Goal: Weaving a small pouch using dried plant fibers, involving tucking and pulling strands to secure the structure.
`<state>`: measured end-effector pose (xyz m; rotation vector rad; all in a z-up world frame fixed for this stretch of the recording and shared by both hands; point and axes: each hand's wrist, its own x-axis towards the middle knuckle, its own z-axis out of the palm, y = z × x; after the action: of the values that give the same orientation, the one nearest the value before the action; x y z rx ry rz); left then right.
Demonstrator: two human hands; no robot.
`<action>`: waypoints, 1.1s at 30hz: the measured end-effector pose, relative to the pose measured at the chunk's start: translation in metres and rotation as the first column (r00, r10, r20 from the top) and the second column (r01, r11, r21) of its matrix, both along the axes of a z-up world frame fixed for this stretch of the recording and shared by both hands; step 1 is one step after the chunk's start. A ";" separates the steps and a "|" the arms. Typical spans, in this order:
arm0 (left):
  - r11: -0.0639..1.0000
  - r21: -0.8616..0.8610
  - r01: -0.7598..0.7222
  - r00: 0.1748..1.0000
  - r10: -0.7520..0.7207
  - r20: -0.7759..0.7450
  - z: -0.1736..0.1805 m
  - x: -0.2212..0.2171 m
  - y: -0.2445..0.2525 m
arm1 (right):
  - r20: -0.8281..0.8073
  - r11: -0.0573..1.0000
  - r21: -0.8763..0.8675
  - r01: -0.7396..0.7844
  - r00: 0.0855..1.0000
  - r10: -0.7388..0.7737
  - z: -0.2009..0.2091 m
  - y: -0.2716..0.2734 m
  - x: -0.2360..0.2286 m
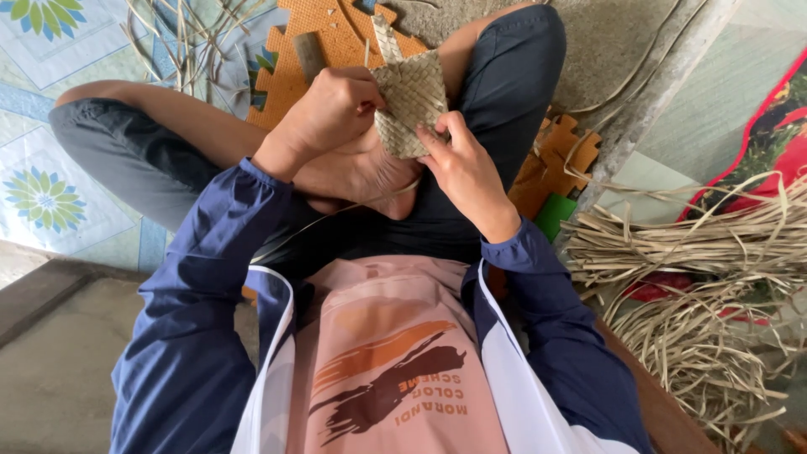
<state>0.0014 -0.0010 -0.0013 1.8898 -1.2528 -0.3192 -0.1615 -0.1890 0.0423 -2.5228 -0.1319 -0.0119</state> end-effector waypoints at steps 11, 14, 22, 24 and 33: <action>0.995 0.040 -0.088 0.991 0.092 -0.095 0.002 -0.002 0.004 | 0.000 1.000 -0.023 0.000 1.000 0.000 0.001 0.000 0.002; 0.998 0.027 -0.058 0.994 0.060 -0.089 0.000 -0.001 0.005 | -0.005 1.000 -0.019 0.005 1.000 -0.005 0.000 0.000 0.002; 1.000 -0.005 -0.018 0.979 0.016 -0.204 0.008 0.003 0.006 | 0.001 1.000 0.005 -0.002 1.000 0.002 0.000 -0.002 0.001; 1.000 -0.006 -0.027 0.981 0.026 -0.191 0.008 0.003 0.005 | -0.012 1.000 0.022 -0.003 1.000 0.003 0.000 -0.003 0.001; 0.994 0.092 0.051 0.998 -0.055 0.039 0.006 0.004 -0.001 | -0.032 0.999 0.032 0.008 0.999 -0.007 -0.003 -0.002 0.000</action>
<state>0.0057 -0.0025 0.0046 1.9510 -1.3386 -0.3720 -0.1618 -0.1914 0.0390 -2.4901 -0.1084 0.0228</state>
